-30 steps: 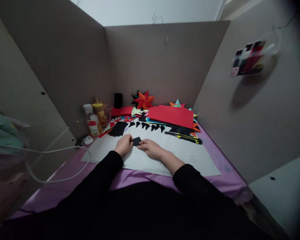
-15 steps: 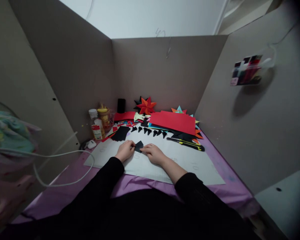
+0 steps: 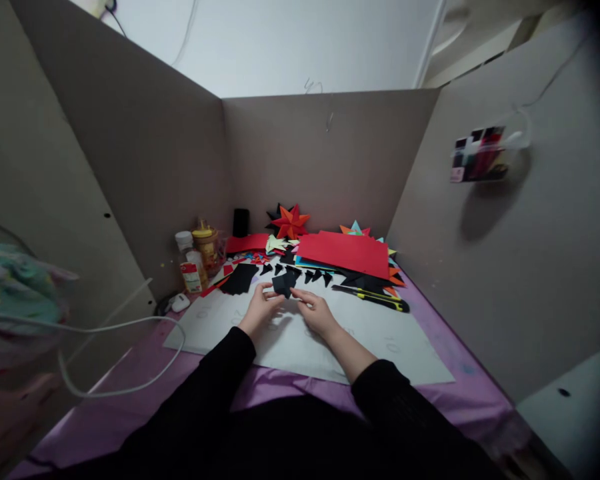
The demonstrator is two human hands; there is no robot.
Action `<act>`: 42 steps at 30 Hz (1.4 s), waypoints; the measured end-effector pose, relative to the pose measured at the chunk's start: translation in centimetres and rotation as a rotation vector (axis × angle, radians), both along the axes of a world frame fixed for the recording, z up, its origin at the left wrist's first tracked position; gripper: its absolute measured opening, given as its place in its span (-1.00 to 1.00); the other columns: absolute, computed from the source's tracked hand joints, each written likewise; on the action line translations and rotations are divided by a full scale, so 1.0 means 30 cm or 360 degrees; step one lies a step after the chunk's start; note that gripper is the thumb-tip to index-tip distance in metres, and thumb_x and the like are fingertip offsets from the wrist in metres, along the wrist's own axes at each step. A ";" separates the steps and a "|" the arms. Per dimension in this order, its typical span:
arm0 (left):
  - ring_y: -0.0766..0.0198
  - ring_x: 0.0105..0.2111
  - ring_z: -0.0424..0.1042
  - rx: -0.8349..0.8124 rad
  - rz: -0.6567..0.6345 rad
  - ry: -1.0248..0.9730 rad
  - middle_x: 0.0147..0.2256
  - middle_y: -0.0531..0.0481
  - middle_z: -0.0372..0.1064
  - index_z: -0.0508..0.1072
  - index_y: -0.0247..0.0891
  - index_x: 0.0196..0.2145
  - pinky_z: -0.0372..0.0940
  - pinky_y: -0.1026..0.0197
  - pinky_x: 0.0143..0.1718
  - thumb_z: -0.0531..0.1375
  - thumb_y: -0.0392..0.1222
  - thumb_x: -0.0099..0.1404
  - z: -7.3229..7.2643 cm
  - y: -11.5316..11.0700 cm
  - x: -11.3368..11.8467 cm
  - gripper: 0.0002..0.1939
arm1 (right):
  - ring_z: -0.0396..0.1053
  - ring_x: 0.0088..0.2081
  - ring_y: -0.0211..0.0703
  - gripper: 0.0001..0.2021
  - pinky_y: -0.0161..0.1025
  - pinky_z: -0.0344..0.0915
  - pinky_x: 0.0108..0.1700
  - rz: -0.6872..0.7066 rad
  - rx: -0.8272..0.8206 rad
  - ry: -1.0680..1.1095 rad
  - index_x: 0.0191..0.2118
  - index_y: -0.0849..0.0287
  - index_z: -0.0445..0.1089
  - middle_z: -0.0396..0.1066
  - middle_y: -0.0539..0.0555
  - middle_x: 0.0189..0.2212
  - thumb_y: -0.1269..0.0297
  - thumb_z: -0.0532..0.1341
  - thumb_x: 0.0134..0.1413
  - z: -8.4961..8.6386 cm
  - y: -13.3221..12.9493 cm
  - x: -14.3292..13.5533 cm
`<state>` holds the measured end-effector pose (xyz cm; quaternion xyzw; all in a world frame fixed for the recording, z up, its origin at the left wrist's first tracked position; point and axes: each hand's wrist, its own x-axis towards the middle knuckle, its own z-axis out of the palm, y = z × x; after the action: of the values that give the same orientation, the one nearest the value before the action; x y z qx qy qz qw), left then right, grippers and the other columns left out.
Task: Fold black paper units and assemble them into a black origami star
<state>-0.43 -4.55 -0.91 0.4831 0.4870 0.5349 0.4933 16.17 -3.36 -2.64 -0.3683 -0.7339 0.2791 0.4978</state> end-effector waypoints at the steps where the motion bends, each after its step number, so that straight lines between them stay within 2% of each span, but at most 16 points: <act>1: 0.34 -0.43 0.41 -0.0025 -0.0005 -0.0097 -0.32 0.00 0.36 0.11 -0.19 -0.12 0.29 0.25 -0.38 0.29 -0.12 -0.04 0.004 0.003 0.016 -0.44 | 0.34 -0.02 -0.10 -0.60 -0.05 0.21 0.08 0.0022 0.0009 0.0011 -0.03 0.13 0.39 0.40 0.13 -0.06 0.46 0.07 -0.03 0.003 -0.002 -0.001; 5: 0.31 -0.42 0.44 0.0093 0.0114 -0.0201 -0.47 0.07 0.38 0.12 -0.21 -0.14 0.27 0.28 -0.39 0.28 -0.13 -0.04 -0.008 0.023 0.042 -0.45 | 0.32 0.00 -0.11 -0.59 -0.07 0.19 0.09 0.0093 -0.0004 -0.0004 -0.01 0.14 0.37 0.40 0.14 -0.06 0.45 0.07 -0.03 0.004 -0.010 -0.005; 8: 0.32 -0.46 0.43 0.0145 0.0147 -0.0157 -0.52 0.12 0.36 0.12 -0.20 -0.17 0.27 0.29 -0.40 0.25 -0.14 0.00 -0.028 0.028 0.038 -0.53 | 0.34 -0.04 -0.12 -0.58 -0.11 0.27 0.01 0.0078 -0.0049 -0.0002 0.00 0.13 0.36 0.38 0.15 -0.05 0.44 0.08 -0.03 -0.001 -0.008 -0.007; 11: 0.34 -0.49 0.43 0.0139 0.0080 -0.0070 -0.56 0.16 0.33 0.13 -0.19 -0.22 0.27 0.30 -0.41 0.24 -0.17 -0.01 -0.033 0.016 0.039 -0.58 | 0.37 -0.11 -0.13 -0.56 -0.16 0.34 -0.10 0.0005 -0.0120 0.0081 0.05 0.13 0.31 0.36 0.15 -0.04 0.39 0.10 -0.02 -0.004 0.002 -0.006; 15: 0.40 -0.61 0.34 0.0116 -0.0168 0.0116 -0.57 0.16 0.31 0.16 -0.20 -0.24 0.18 0.38 -0.56 0.23 -0.17 0.01 -0.018 -0.014 0.056 -0.62 | 0.32 -0.02 -0.10 -0.54 -0.13 0.24 0.04 -0.0042 -0.0234 0.0271 0.05 0.16 0.31 0.35 0.14 -0.01 0.36 0.15 -0.06 0.002 0.017 -0.002; 17: 0.41 -0.61 0.32 0.0146 -0.0240 0.0179 -0.54 0.14 0.31 0.16 -0.21 -0.19 0.15 0.39 -0.59 0.22 -0.16 0.03 -0.011 -0.025 0.063 -0.60 | 0.32 -0.01 -0.08 -0.56 -0.11 0.21 0.07 -0.0084 -0.0260 0.0313 0.01 0.17 0.34 0.36 0.13 -0.02 0.38 0.16 -0.08 0.006 0.021 -0.001; 20: 0.40 -0.52 0.36 0.0316 -0.0121 0.0295 -0.33 0.03 0.35 0.12 -0.19 -0.09 0.21 0.36 -0.53 0.21 -0.18 0.04 -0.005 -0.029 0.064 -0.51 | 0.33 -0.04 -0.08 -0.58 -0.11 0.22 0.06 -0.0112 -0.0255 0.0315 -0.03 0.18 0.37 0.39 0.12 -0.06 0.40 0.14 -0.10 0.006 0.022 -0.002; 23: 0.39 -0.44 0.35 0.0496 -0.0082 0.0575 -0.24 -0.01 0.34 0.28 -0.22 -0.19 0.24 0.33 -0.44 0.17 -0.19 0.07 0.001 -0.026 0.057 -0.69 | 0.33 -0.04 -0.09 -0.59 -0.11 0.21 0.06 -0.0063 -0.0214 0.0303 -0.04 0.14 0.38 0.40 0.09 -0.07 0.41 0.13 -0.09 -0.002 0.019 -0.006; 25: 0.35 -0.42 0.33 0.0554 -0.0100 0.0703 -0.32 0.00 0.37 0.36 -0.26 -0.34 0.24 0.31 -0.41 0.15 -0.17 0.09 0.003 -0.025 0.054 -0.84 | 0.36 -0.10 -0.11 -0.60 -0.13 0.26 0.00 -0.0049 -0.0216 0.0296 -0.04 0.11 0.38 0.39 0.06 -0.08 0.40 0.13 -0.08 -0.005 0.014 -0.007; 28: 0.33 -0.48 0.31 0.0525 -0.0053 0.0714 -0.47 0.02 0.36 0.39 -0.28 -0.44 0.21 0.30 -0.46 0.15 -0.12 0.08 0.000 -0.024 0.051 -0.84 | 0.40 -0.31 -0.19 -0.51 -0.21 0.36 -0.21 -0.0036 -0.0279 0.0333 0.06 0.06 0.29 0.44 0.03 -0.22 0.38 0.14 -0.08 -0.003 0.003 -0.005; 32: 0.36 -0.58 0.25 0.0433 -0.0051 0.0678 -0.58 0.06 0.31 0.40 -0.29 -0.46 0.16 0.31 -0.52 0.13 -0.10 0.10 -0.009 -0.018 0.051 -0.81 | 0.29 -0.59 -0.30 -0.26 -0.35 0.28 -0.51 0.0005 -0.0447 0.0460 0.25 0.05 -0.08 0.33 -0.12 -0.58 0.37 0.17 -0.10 0.008 -0.007 -0.002; 35: 0.38 -0.60 0.23 0.0428 -0.0042 0.0669 -0.59 0.07 0.31 0.38 -0.29 -0.47 0.14 0.33 -0.53 0.13 -0.11 0.10 -0.013 -0.011 0.052 -0.82 | 0.26 -0.64 -0.32 -0.18 -0.39 0.21 -0.58 0.0056 -0.0617 0.0535 0.27 0.09 -0.19 0.29 -0.16 -0.65 0.38 0.18 -0.14 0.010 -0.006 -0.006; 42: 0.41 -0.65 0.20 0.0371 0.0011 0.0616 -0.63 0.10 0.28 0.36 -0.30 -0.51 0.09 0.36 -0.59 0.15 -0.13 0.07 -0.011 -0.008 0.051 -0.84 | 0.30 -0.62 -0.29 -0.19 -0.40 0.18 -0.60 0.0129 -0.0695 0.0544 0.24 0.13 -0.13 0.33 -0.12 -0.64 0.42 0.19 -0.19 0.004 -0.006 -0.021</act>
<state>1.10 -4.80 -1.24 0.6288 0.5090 0.4867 0.3296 15.52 -3.54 -2.51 -0.3847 -0.5760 0.5084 0.5116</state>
